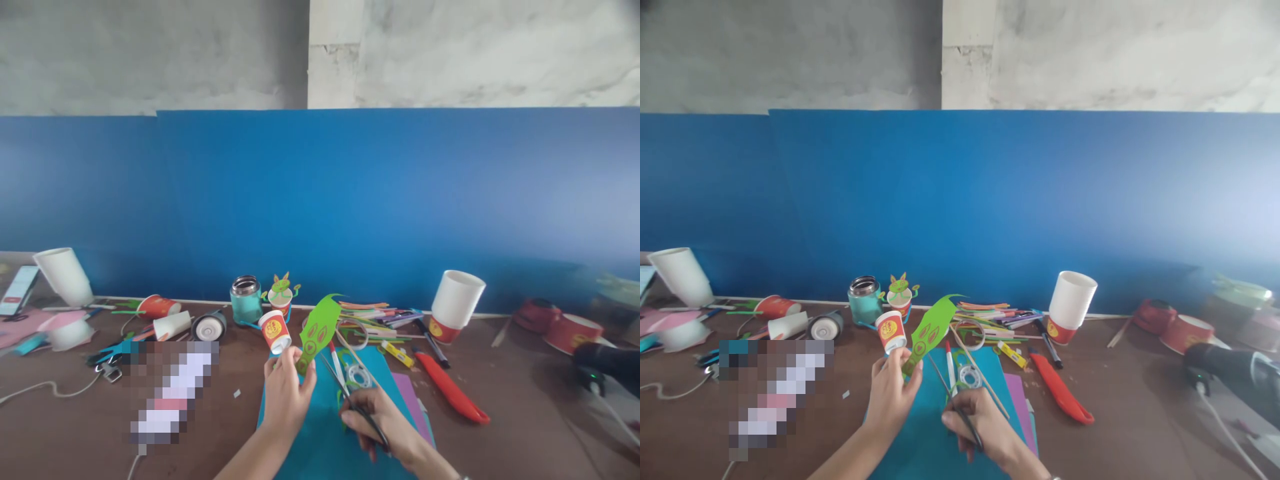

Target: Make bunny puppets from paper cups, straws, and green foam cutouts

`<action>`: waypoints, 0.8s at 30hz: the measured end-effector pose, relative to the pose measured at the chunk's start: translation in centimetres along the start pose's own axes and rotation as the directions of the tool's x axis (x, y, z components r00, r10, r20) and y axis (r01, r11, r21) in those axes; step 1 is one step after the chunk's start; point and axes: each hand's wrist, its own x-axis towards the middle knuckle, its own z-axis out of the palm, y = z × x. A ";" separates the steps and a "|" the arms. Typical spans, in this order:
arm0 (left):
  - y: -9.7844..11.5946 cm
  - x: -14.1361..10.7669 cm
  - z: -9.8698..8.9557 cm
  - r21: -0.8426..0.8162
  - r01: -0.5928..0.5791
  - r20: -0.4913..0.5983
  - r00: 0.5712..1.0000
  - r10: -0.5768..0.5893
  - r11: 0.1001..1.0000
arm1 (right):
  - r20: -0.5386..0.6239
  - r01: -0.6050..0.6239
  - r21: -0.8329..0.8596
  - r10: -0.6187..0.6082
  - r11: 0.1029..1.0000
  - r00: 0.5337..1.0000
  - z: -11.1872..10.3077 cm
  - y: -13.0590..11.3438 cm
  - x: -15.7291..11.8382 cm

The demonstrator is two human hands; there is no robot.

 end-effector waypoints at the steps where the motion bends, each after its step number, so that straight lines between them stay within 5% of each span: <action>1: 0.0 0.0 0.0 -0.003 -0.008 0.013 1.000 0.008 1.000 | -0.010 0.000 0.006 0.000 1.000 1.000 -0.1 0.0 0.0; 11: 0.2 -0.5 0.4 -0.112 -0.074 0.200 0.975 0.095 0.991 | -0.091 0.036 0.138 -0.023 0.990 0.996 0.1 1.1 1.0; 24: 0.5 -0.5 0.5 -0.102 -0.086 0.205 0.973 0.105 0.991 | -0.139 -0.006 0.084 0.017 0.996 0.990 0.7 -0.5 0.3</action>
